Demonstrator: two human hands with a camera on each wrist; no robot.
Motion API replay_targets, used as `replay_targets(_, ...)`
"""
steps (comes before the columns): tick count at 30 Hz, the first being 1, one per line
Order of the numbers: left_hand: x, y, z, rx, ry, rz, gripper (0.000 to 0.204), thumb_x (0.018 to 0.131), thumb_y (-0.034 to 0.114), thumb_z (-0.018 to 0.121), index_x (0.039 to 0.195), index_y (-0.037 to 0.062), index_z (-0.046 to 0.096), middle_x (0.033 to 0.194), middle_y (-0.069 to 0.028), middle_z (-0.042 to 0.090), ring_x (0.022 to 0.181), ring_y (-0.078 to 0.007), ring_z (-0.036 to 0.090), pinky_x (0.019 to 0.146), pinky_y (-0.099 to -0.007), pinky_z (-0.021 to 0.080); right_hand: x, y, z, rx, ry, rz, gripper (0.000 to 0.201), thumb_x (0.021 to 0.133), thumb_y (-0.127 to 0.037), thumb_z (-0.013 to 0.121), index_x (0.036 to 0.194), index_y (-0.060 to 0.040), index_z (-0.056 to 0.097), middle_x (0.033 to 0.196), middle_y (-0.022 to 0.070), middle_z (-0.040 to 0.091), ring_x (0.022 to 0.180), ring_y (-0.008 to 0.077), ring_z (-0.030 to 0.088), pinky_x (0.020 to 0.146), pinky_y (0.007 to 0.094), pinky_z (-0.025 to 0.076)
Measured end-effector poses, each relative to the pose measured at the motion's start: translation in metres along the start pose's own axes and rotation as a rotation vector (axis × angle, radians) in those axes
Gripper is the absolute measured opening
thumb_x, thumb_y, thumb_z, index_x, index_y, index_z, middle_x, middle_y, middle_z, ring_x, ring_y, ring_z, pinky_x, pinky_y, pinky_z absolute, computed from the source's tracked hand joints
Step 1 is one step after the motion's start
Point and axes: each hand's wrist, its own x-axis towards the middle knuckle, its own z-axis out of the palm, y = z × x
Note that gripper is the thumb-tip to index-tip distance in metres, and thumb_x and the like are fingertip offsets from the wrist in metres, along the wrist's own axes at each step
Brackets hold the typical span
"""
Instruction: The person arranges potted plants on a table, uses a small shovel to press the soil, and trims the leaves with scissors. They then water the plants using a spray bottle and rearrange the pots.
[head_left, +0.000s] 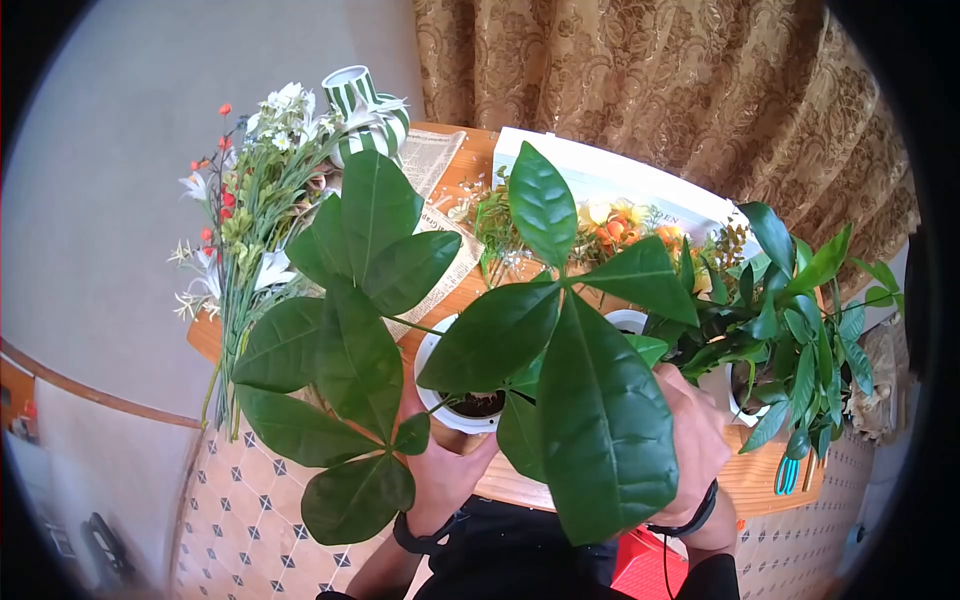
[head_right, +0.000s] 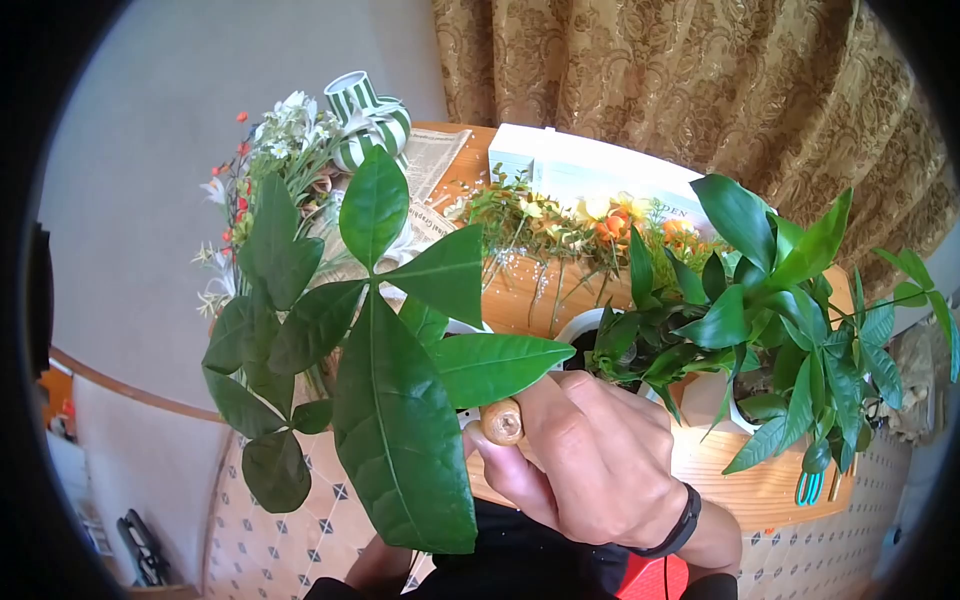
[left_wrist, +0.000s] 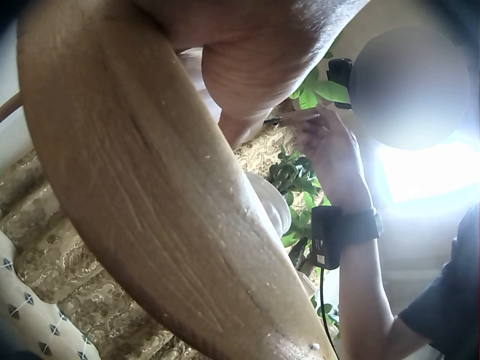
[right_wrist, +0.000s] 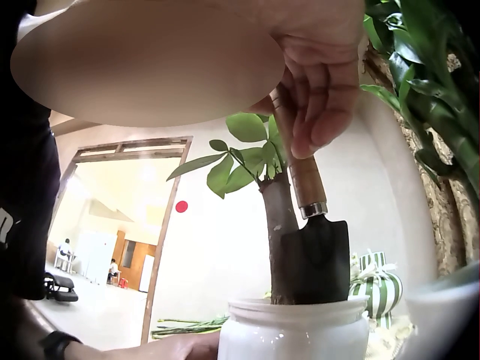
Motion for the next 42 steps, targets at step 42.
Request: replay_targets(42, -0.024, -0.024, -0.013, 0.276, -0.051, -0.133, 0.094, 0.068, 0.014, 0.091, 0.142, -0.0032, 0.035, 0.128, -0.0183, 0.052, 0.117, -0.0295, 0.054, 0.103, -0.0444, 0.043, 0.000, 0.007, 0.008, 0.069, 0.007, -0.006, 0.026, 0.087, -0.011, 0.073, 0.101, 0.0081, 0.061, 0.084, 0.0166, 0.065, 0.056, 0.0249, 0.064, 0.049, 0.0350, 0.051)
